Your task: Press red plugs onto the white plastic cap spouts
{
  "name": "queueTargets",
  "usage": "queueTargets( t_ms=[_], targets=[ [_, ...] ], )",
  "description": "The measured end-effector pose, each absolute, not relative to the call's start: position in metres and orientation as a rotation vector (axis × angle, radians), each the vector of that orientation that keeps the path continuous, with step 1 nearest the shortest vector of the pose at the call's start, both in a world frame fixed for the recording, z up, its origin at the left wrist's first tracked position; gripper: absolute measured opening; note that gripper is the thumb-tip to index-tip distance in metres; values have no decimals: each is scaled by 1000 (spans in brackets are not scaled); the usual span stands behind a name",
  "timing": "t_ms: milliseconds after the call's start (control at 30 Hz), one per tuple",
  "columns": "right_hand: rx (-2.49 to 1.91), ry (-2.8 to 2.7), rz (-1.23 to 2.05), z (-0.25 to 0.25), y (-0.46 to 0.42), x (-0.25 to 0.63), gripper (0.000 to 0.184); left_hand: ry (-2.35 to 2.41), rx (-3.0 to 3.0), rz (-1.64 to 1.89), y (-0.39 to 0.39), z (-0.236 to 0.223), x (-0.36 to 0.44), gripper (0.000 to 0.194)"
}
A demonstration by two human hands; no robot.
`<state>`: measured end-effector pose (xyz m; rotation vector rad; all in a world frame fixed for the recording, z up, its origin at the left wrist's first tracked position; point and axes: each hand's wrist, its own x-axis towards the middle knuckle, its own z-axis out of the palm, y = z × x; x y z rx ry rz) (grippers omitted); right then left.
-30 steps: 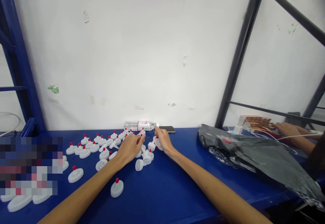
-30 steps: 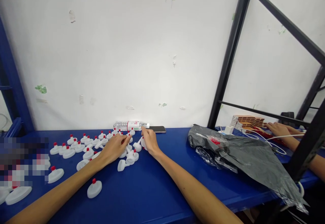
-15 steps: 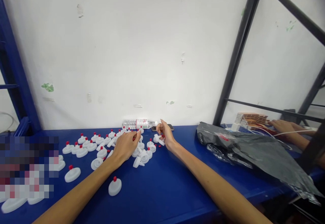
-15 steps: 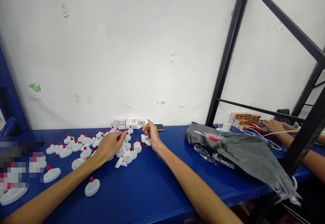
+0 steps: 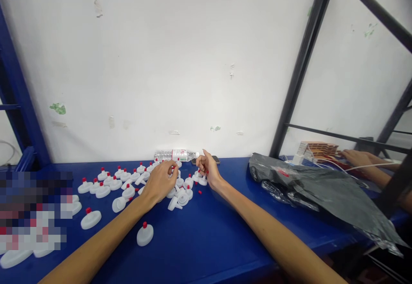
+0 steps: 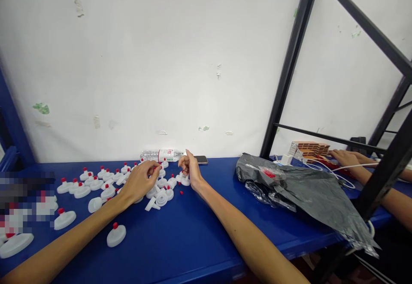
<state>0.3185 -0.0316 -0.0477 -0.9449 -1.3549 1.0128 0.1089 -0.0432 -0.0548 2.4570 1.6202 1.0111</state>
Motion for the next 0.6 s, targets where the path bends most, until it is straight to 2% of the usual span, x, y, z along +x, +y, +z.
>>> queueTargets(
  t_ms=[133, 200, 333, 433, 600],
  targets=[
    [-1042, -1484, 838, -43, -35, 319, 79, 1510, 2514, 1035, -43, -56, 109, 26],
    [-1117, -1576, 690, -37, -37, 324, 74, 1449, 2547, 1014, -44, -55, 111, 25],
    [-1266, -1825, 398, -26, -43, 340, 37, 1359, 2604, 911, -44, -50, 122, 27],
    [-1335, -2022, 335, -23, -45, 350, 14, 1307, 2623, 818, -41, -46, 131, 28],
    [-1333, -2165, 369, -27, -40, 356, 7, 1255, 2576, 743, -38, -44, 132, 28]
  ],
)
